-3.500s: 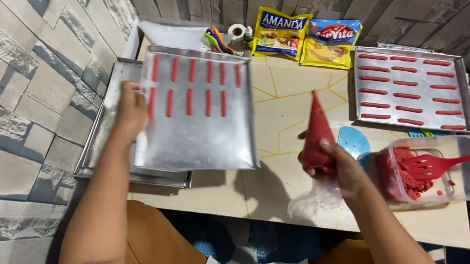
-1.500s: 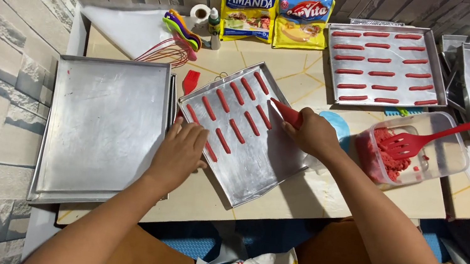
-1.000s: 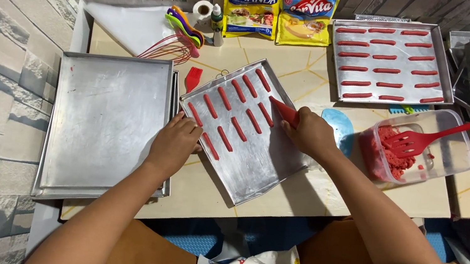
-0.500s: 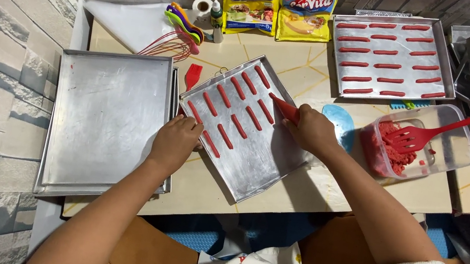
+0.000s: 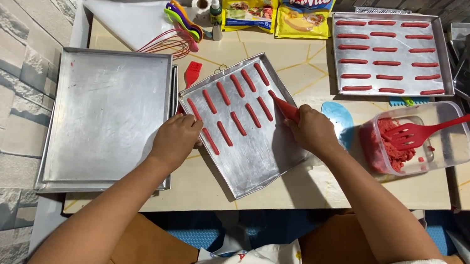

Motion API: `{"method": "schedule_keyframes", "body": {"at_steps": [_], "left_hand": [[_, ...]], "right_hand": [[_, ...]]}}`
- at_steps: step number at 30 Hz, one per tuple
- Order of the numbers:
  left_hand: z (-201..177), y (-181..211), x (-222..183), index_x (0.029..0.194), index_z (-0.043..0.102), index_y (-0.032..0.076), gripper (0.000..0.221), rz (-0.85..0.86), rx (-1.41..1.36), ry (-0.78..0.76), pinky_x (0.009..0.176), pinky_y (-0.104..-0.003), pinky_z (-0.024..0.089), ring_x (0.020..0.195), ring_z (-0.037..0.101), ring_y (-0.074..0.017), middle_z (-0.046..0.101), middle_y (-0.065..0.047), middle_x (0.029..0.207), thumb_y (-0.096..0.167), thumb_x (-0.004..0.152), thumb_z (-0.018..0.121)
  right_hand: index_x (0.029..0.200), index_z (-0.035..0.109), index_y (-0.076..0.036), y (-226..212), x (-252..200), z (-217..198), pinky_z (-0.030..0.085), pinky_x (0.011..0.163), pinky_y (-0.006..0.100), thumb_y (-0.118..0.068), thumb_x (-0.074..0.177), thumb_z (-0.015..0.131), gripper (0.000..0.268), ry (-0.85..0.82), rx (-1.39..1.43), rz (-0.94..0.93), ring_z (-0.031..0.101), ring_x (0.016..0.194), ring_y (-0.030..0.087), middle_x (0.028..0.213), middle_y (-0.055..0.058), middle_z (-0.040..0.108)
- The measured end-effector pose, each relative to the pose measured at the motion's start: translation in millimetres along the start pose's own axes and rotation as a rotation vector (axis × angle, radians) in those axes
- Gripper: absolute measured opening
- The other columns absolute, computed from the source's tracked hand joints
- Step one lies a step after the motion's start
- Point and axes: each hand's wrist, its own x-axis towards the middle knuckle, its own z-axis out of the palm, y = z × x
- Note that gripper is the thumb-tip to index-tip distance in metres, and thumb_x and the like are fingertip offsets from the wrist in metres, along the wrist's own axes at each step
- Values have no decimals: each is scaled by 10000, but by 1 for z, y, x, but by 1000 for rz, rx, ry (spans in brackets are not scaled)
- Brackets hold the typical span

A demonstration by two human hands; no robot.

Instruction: Piping red dough into uniform strips on a baking tray using a piping bag.

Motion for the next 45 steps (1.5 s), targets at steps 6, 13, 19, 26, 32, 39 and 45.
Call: {"method": "schedule_keyframes", "body": {"at_steps": [6,13,19,26,32,39,45], "left_hand": [[-32,6,8,984,701,186,219,-2,21,14,1019,-337,515,899,742,-188,694,-17,904,292,813,787],[-32,5,9,992,716,172,141,-2,11,24,999,-337,520,875,745,-192,697,-23,893,214,862,751],[-33,5,9,946,696,188,85,6,18,42,986,-328,521,843,735,-183,676,-5,851,226,870,698],[-33,6,9,916,692,174,50,4,11,60,973,-327,523,820,736,-185,669,-9,831,184,867,698],[-39,6,11,913,694,174,51,3,18,54,962,-322,525,805,735,-180,669,-4,821,142,874,692],[-44,7,13,910,696,177,75,-4,26,47,954,-316,526,801,733,-174,669,3,813,111,888,669],[-35,6,12,900,694,174,82,4,27,66,934,-319,532,782,730,-177,665,-1,795,101,889,657]], "right_hand": [[1118,679,30,6,0,3,608,734,526,-336,956,674,400,14,-4,-24,749,910,419,917,214,729],[1109,677,38,8,-4,4,602,729,543,-319,957,662,388,11,-4,-37,744,903,439,910,231,728],[1118,691,24,9,-7,4,604,726,514,-300,951,661,366,34,-5,-30,747,891,427,904,221,735],[1125,705,16,11,-12,4,608,736,492,-286,950,658,352,34,-3,-22,751,884,418,909,219,741],[1129,708,18,13,-16,3,604,740,503,-285,941,660,360,24,15,-22,748,879,425,897,227,743],[1139,714,25,15,-18,3,602,732,514,-278,944,661,364,33,51,-17,743,871,440,886,239,742],[1144,722,12,14,-23,-1,606,729,496,-272,945,656,352,16,56,3,747,879,428,894,226,747]]}}
